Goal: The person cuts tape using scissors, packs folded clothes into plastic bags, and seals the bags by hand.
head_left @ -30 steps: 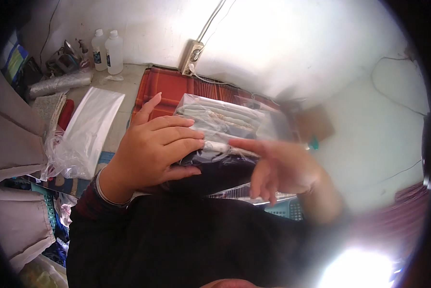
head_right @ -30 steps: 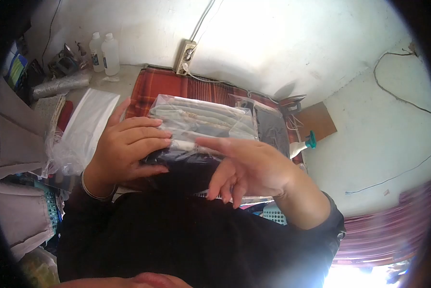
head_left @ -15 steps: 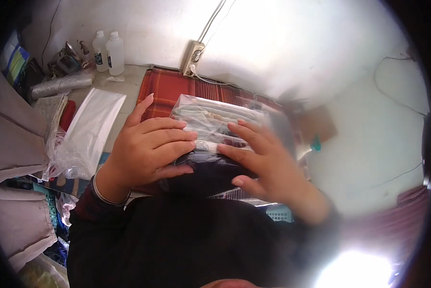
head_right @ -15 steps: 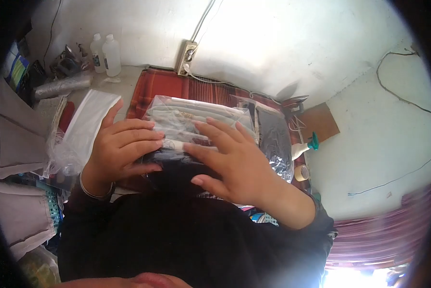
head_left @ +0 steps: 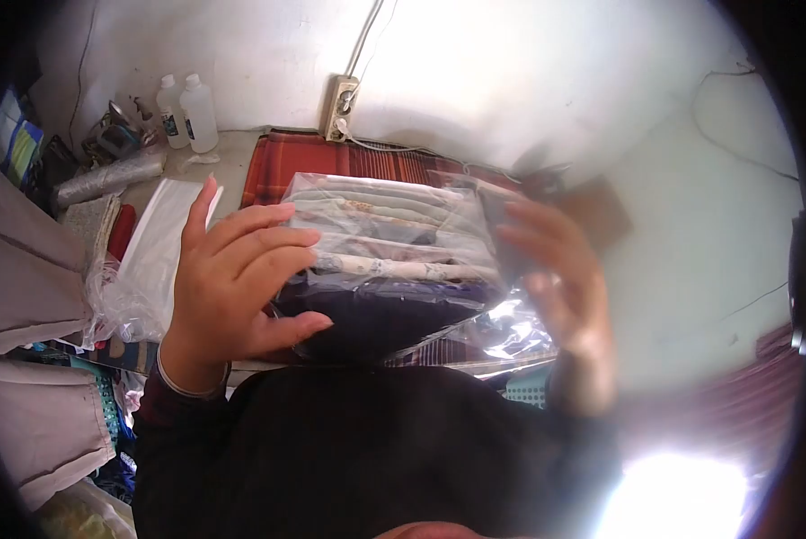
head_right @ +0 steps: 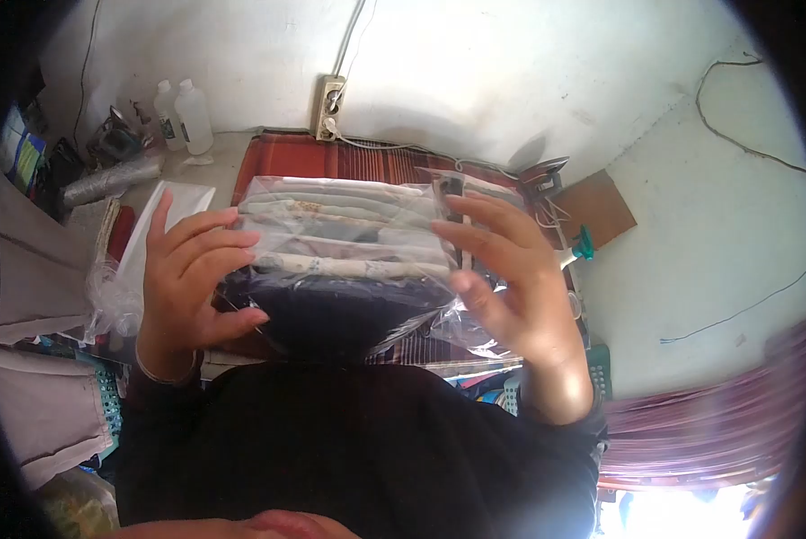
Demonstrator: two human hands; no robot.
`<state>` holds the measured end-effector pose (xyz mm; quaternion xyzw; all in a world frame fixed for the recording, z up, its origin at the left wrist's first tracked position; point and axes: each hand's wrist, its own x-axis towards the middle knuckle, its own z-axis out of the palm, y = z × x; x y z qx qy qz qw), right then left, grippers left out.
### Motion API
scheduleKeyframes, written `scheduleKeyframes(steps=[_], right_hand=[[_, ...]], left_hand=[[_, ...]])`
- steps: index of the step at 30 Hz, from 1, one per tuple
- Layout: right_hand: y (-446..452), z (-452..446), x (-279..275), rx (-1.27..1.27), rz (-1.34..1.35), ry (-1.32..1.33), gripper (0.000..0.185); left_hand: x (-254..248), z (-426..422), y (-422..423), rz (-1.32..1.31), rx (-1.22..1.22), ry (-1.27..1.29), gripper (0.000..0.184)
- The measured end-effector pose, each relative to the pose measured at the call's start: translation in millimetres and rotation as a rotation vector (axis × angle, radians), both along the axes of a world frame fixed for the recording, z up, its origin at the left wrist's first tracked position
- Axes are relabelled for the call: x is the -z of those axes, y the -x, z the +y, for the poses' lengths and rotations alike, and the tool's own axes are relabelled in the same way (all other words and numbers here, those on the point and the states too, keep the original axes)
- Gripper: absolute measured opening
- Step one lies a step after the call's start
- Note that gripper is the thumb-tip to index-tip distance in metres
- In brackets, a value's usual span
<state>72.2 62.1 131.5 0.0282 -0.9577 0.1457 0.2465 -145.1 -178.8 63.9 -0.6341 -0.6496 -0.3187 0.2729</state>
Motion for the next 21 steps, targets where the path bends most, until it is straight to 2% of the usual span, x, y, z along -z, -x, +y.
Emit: scheduleKeyframes(steps=[2, 5, 8, 11, 13, 15, 18, 21], right_hand=[[-14.9, 11.7, 10.5, 0.117, 0.059, 0.072, 0.034], [-28.4, 21.3, 25.1, 0.096, 0.027, -0.003, 0.039], [-53.9, 41.3, 38.4, 0.099, 0.072, 0.032, 0.038], [-107.1, 89.0, 54.3, 0.140, 0.128, 0.140, 0.030], [-158.9, 125.3, 63.0, 0.296, 0.196, 0.545, 0.026], [-214.1, 180.1, 76.4, 0.764, 0.224, 0.684, 0.021], [-296.6, 273.3, 112.1, 0.996, 0.317, 0.579, 0.018], [-385.8, 384.4, 212.3, 1.285, 0.190, 0.524, 0.027]], left_hand=[[-4.2, 10.5, -22.2, 0.061, -0.060, -0.021, 0.046], [-12.4, 33.9, -58.1, 0.118, -0.018, 0.079, 0.051], [-14.0, 60.1, -83.1, 0.135, -0.037, 0.211, 0.060], [-10.1, 85.3, -98.3, 0.098, -0.200, 0.317, 0.073], [-8.5, 91.7, -102.5, 0.099, -0.268, 0.377, 0.074], [-4.9, 93.5, -107.0, 0.081, -0.320, 0.369, 0.072], [-2.7, 94.8, -115.5, 0.108, -0.441, 0.424, 0.068], [11.3, 96.5, -115.7, 0.178, -0.534, 0.357, 0.070]])
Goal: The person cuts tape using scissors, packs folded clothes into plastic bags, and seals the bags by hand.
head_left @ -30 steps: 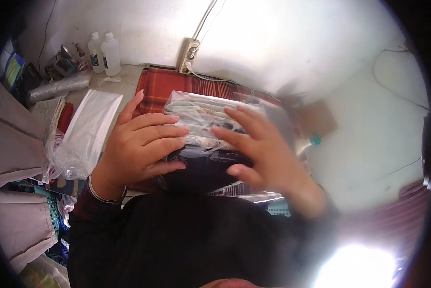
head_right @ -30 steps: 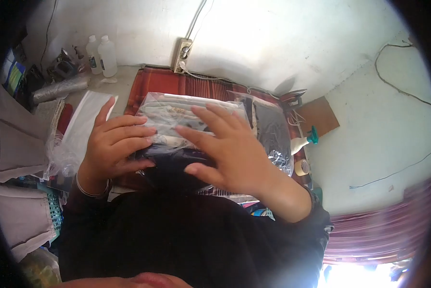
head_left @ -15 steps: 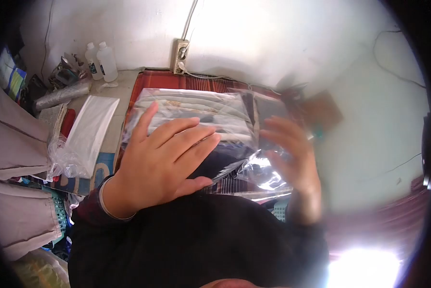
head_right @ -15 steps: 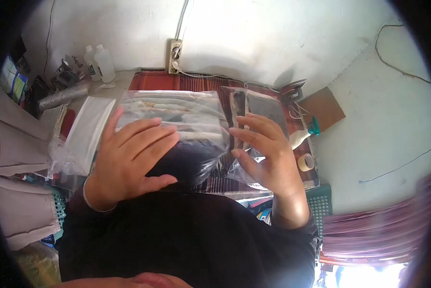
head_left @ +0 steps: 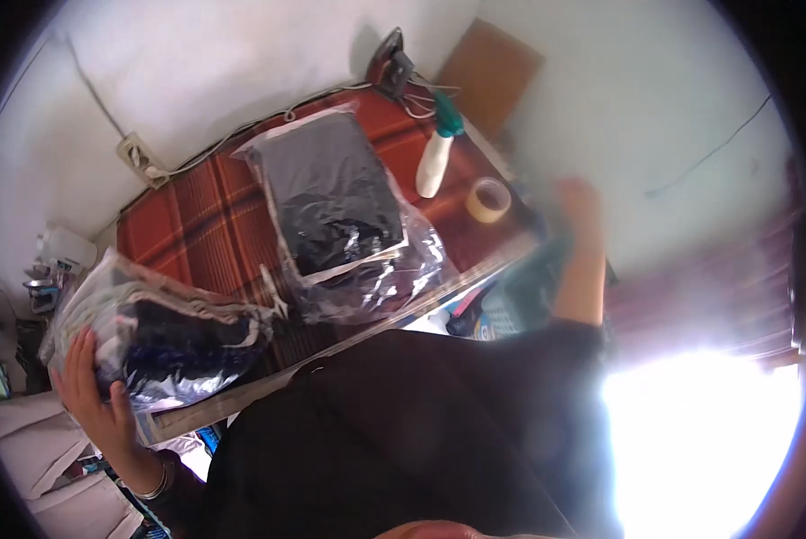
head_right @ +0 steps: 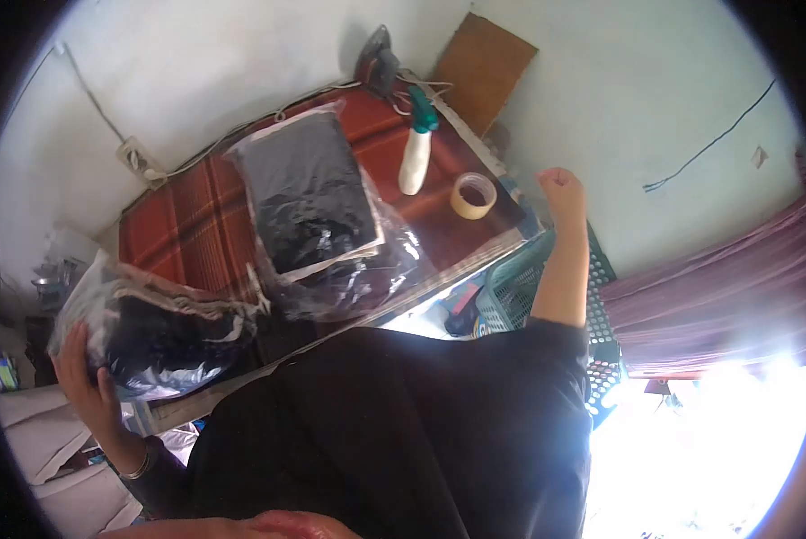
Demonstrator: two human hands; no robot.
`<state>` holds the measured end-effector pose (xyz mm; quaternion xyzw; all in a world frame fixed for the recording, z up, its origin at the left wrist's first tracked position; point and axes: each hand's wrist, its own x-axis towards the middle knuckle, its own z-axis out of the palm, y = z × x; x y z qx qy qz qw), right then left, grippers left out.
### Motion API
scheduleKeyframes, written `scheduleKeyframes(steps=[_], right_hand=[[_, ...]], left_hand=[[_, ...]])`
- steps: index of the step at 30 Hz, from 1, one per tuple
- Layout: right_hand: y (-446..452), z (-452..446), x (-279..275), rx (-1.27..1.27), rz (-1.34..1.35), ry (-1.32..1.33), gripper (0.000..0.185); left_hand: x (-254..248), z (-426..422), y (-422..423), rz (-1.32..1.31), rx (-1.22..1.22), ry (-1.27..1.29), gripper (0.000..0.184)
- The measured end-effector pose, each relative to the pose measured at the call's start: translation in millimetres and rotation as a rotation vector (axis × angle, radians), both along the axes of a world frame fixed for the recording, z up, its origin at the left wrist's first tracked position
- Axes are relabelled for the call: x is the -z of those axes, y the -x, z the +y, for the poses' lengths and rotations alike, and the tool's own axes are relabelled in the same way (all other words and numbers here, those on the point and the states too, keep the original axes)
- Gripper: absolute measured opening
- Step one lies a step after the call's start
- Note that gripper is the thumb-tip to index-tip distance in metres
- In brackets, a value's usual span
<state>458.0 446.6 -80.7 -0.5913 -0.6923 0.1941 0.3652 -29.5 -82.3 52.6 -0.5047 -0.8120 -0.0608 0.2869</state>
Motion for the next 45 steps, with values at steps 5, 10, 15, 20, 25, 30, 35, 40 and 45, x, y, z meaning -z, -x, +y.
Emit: scheduleKeyframes(steps=[5, 10, 15, 20, 25, 30, 35, 40, 45], right_hand=[[-100.7, 173.0, 208.0, -0.066, -0.406, 0.075, 0.051], [-60.9, 209.8, 233.8, -0.118, -0.544, 0.176, 0.060], [-36.7, 227.8, 218.6, -0.215, -0.363, 0.364, 0.060], [-43.9, 258.0, 200.2, -0.089, -0.270, 0.182, 0.046], [-33.0, 135.4, 17.4, -0.101, 0.122, -0.052, 0.036], [38.8, -25.5, -142.9, -0.410, 0.052, -0.064, 0.016], [144.5, -137.1, -201.7, -1.288, 0.202, -0.020, 0.012], [263.6, -251.8, -234.3, -1.600, 0.087, 0.253, 0.010], [363.6, -322.9, -238.7, -1.748, -0.039, 0.103, 0.011]], left_hand=[[13.0, -9.7, 1.2, 0.036, -0.073, -0.064, 0.065], [16.9, -9.3, -3.2, -0.121, -0.027, -0.207, 0.068], [12.4, -7.9, -5.9, -0.213, -0.061, -0.232, 0.066], [10.7, -7.5, -4.1, -0.273, -0.080, -0.272, 0.067], [6.1, 13.6, -11.6, -0.288, -0.011, -0.326, 0.069], [4.6, -0.5, 10.2, -0.290, 0.000, -0.260, 0.048], [-9.8, -9.9, 4.4, -0.240, 0.023, -0.235, 0.048], [-10.0, -33.0, 14.6, -0.265, 0.089, -0.302, 0.056], [-15.2, -55.4, 14.9, -0.241, 0.159, -0.283, 0.060]])
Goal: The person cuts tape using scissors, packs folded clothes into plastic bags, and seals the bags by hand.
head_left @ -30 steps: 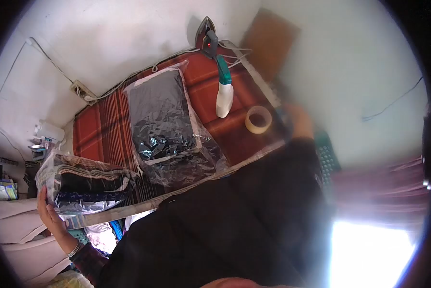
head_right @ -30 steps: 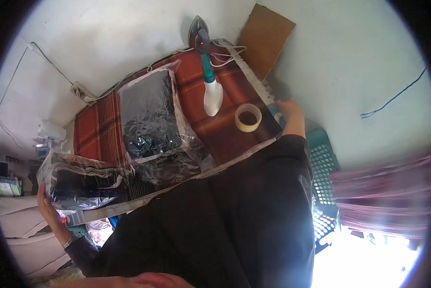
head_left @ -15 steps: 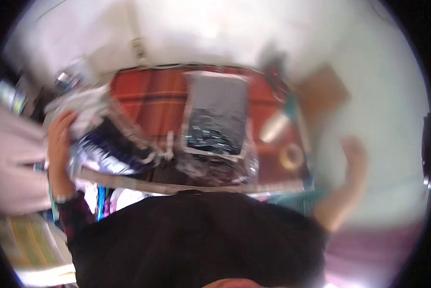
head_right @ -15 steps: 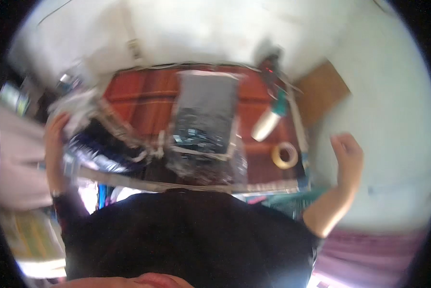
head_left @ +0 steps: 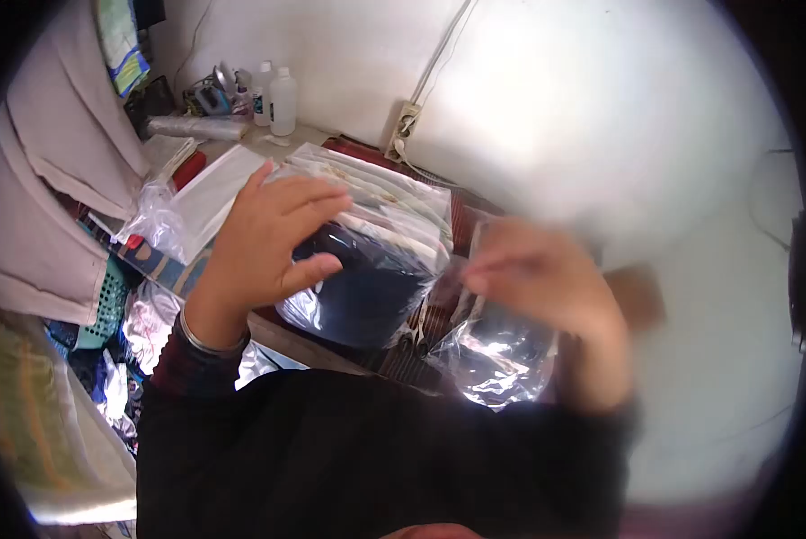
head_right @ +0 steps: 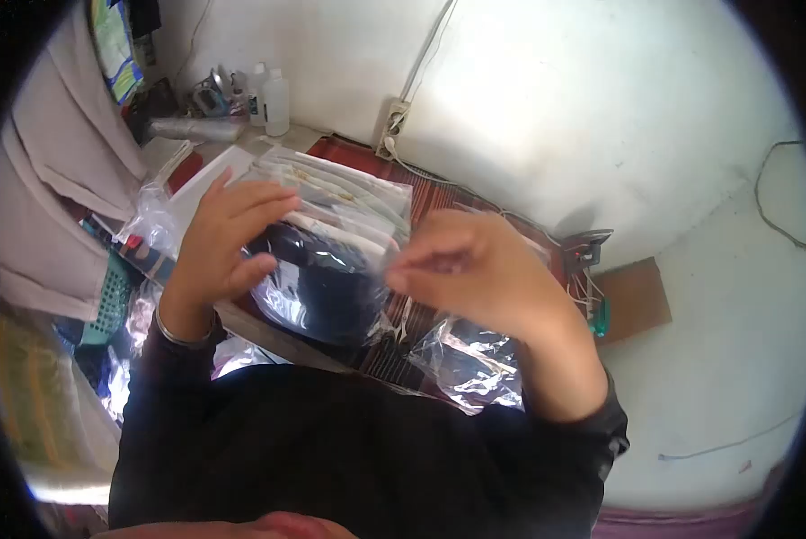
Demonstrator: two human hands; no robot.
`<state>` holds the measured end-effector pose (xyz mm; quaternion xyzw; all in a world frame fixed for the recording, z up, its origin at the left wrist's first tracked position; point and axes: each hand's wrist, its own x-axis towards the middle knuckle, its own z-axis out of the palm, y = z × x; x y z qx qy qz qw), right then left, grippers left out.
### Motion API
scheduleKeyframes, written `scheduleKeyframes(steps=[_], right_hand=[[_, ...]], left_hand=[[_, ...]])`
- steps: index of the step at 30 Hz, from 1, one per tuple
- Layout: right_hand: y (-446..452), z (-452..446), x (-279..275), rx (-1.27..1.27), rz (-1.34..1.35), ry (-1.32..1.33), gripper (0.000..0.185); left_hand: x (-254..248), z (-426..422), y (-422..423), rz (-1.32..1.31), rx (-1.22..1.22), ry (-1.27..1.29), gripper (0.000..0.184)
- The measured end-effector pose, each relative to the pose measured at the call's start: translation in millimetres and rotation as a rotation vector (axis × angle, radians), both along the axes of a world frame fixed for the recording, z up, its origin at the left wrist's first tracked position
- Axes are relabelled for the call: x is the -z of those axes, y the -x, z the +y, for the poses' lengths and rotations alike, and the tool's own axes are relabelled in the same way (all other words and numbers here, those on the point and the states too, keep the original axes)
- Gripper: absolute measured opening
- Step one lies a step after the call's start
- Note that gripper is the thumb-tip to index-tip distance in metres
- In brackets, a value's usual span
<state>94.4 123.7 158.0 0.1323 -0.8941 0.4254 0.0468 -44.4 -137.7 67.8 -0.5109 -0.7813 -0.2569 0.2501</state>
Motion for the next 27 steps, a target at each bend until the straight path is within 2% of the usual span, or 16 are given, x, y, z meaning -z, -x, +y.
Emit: scheduleKeyframes(steps=[2, 5, 10, 12, 27], right_hand=[[28.7, -16.8, 3.3, 0.074, -0.210, 0.061, 0.014], [60.7, -25.7, 11.4, 0.138, -0.317, 0.074, 0.018], [84.9, -26.5, 20.9, 0.222, -0.344, -0.015, 0.020], [88.2, -24.7, 27.3, 0.249, -0.348, 0.020, 0.024], [86.7, -39.2, 44.4, 0.448, -0.270, -0.100, 0.025]], left_hand=[[2.7, -5.3, 4.2, 0.027, 0.057, 0.023, 0.062], [6.6, -10.9, 9.8, 0.047, 0.124, 0.046, 0.062], [10.0, -14.1, 21.5, 0.079, 0.208, 0.004, 0.058], [9.3, -13.0, 22.4, 0.062, 0.238, -0.054, 0.048], [12.4, -9.9, 27.5, 0.071, 0.260, -0.076, 0.042]])
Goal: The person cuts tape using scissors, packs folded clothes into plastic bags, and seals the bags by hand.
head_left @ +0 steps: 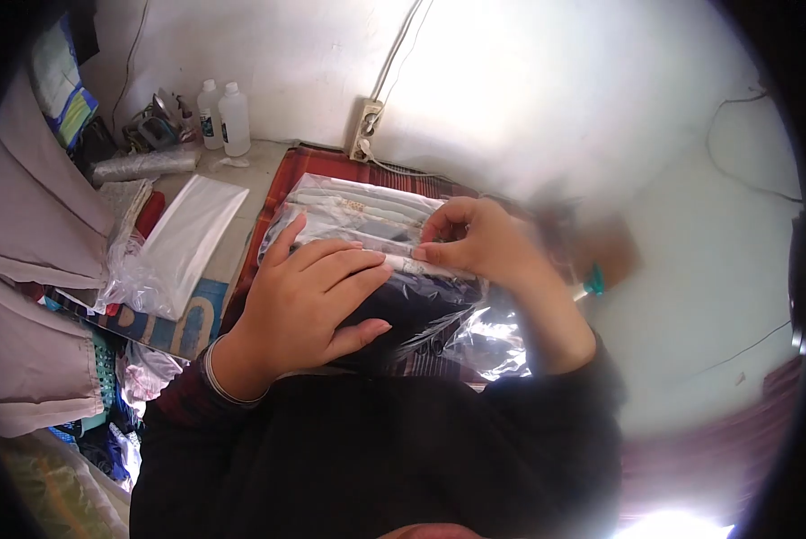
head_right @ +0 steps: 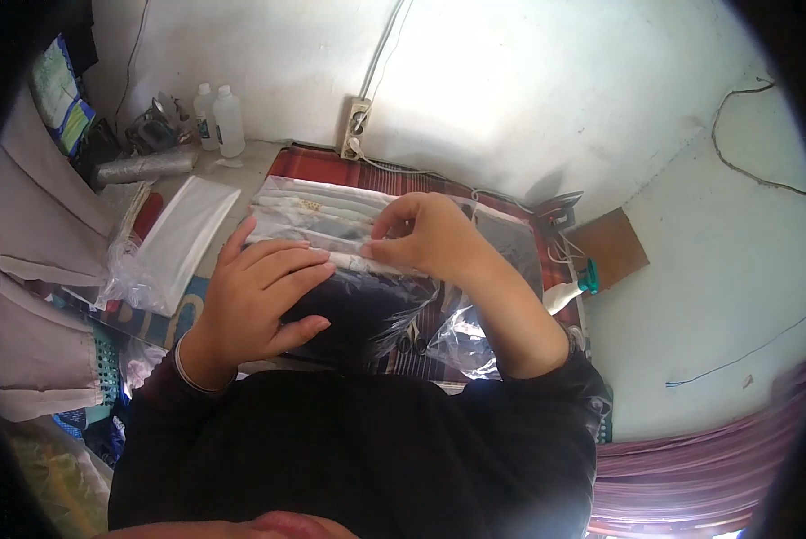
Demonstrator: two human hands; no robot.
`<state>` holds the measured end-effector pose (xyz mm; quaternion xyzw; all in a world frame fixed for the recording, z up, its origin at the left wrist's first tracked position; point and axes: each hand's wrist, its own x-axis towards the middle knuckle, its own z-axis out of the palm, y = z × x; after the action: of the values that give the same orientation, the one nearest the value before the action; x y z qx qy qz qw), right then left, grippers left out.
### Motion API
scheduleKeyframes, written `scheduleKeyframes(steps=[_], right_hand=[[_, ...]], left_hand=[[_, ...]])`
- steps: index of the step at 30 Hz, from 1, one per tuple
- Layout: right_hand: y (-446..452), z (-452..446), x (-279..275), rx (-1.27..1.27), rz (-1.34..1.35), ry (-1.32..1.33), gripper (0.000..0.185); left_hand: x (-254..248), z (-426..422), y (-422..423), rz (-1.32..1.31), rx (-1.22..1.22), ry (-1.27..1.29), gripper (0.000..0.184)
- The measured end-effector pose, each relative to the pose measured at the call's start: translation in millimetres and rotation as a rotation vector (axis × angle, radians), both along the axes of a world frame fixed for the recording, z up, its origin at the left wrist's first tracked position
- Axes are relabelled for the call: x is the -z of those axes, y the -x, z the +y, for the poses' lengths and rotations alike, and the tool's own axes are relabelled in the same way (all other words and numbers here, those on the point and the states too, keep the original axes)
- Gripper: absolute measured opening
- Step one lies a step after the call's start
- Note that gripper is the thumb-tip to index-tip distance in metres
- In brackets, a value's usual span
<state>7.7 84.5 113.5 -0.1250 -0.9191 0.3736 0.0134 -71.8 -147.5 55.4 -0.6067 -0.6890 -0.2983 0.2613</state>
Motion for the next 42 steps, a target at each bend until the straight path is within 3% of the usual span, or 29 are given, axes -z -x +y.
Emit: scheduleKeyframes(steps=[4, 6, 7, 9, 13, 16, 19, 21, 25, 27, 28, 30, 31, 33, 34, 36, 38, 40, 42], right_hand=[[-3.2, -1.5, 2.2, -0.076, 0.193, -0.287, 0.037], [1.6, -0.1, 5.1, -0.015, 0.311, -0.333, 0.057], [6.4, 5.0, 9.2, -0.012, 0.310, -0.331, 0.057], [19.8, 20.8, 22.7, -0.018, 0.377, -0.525, 0.078], [34.8, 37.3, 30.2, 0.026, 0.384, -0.608, 0.071], [28.1, 36.0, 21.1, 0.055, 0.426, -0.469, 0.064], [-3.8, 14.4, 13.2, -0.162, 0.523, -0.295, 0.053], [-21.5, 4.7, 17.3, -0.474, 0.143, -0.480, 0.054], [-29.4, 8.2, 11.8, -0.308, 0.145, -0.632, 0.064], [-23.6, 20.2, 7.6, -0.140, 0.335, -0.396, 0.063], [-18.6, 31.0, 9.8, -0.134, 0.337, -0.394, 0.063], [-7.1, 55.7, 31.6, 0.137, 0.487, 0.221, 0.065], [-3.6, 61.6, 53.1, 0.140, 0.487, 0.223, 0.065], [2.2, 59.7, 94.6, 0.118, 0.428, 0.696, 0.069], [-8.6, 25.4, 82.5, 0.510, 0.323, 0.670, 0.075], [-4.9, 41.0, 130.3, 0.374, 0.347, 1.023, 0.079], [-13.2, 41.4, 155.3, 0.300, 0.330, 1.191, 0.081], [-31.0, 11.3, 132.9, 0.281, 0.346, 1.243, 0.078], [-46.3, 0.3, 144.5, 0.312, 0.311, 1.271, 0.078]], left_hand=[[-1.2, -1.4, -1.7, -0.015, -0.003, 0.017, 0.041], [-0.4, -1.4, -1.6, -0.009, -0.004, 0.013, 0.040], [0.1, -0.9, -1.4, -0.010, -0.001, 0.015, 0.040], [1.4, -0.1, -1.5, -0.012, -0.003, 0.019, 0.042], [1.2, 0.4, -0.3, -0.021, -0.006, 0.027, 0.042], [0.9, -1.7, 0.5, -0.011, -0.010, 0.022, 0.043], [-3.6, -11.4, 6.3, -0.020, 0.002, 0.024, 0.042], [-6.8, -23.5, 17.9, -0.018, -0.049, -0.016, 0.043], [11.5, -43.0, 50.9, -0.299, 0.020, -0.184, 0.044], [27.8, -46.2, 63.7, -0.599, 0.067, -0.311, 0.045], [39.4, -49.8, 70.5, -0.597, 0.071, -0.307, 0.045], [68.6, -55.8, 81.4, -1.005, 0.083, -0.306, 0.050], [87.4, -55.5, 83.7, -1.005, 0.084, -0.303, 0.050], [119.8, -56.0, 83.9, -1.529, 0.006, -0.245, 0.051], [123.4, -55.2, 79.1, -1.528, 0.001, -0.245, 0.051], [130.1, -45.6, 58.7, -1.998, -0.032, -0.254, 0.048], [144.9, -40.5, 39.7, -1.808, -0.108, -0.190, 0.048], [166.4, -38.8, 27.5, -1.934, 0.221, -0.501, 0.054], [185.6, -46.2, 8.8, -1.914, 0.235, -0.595, 0.056]])
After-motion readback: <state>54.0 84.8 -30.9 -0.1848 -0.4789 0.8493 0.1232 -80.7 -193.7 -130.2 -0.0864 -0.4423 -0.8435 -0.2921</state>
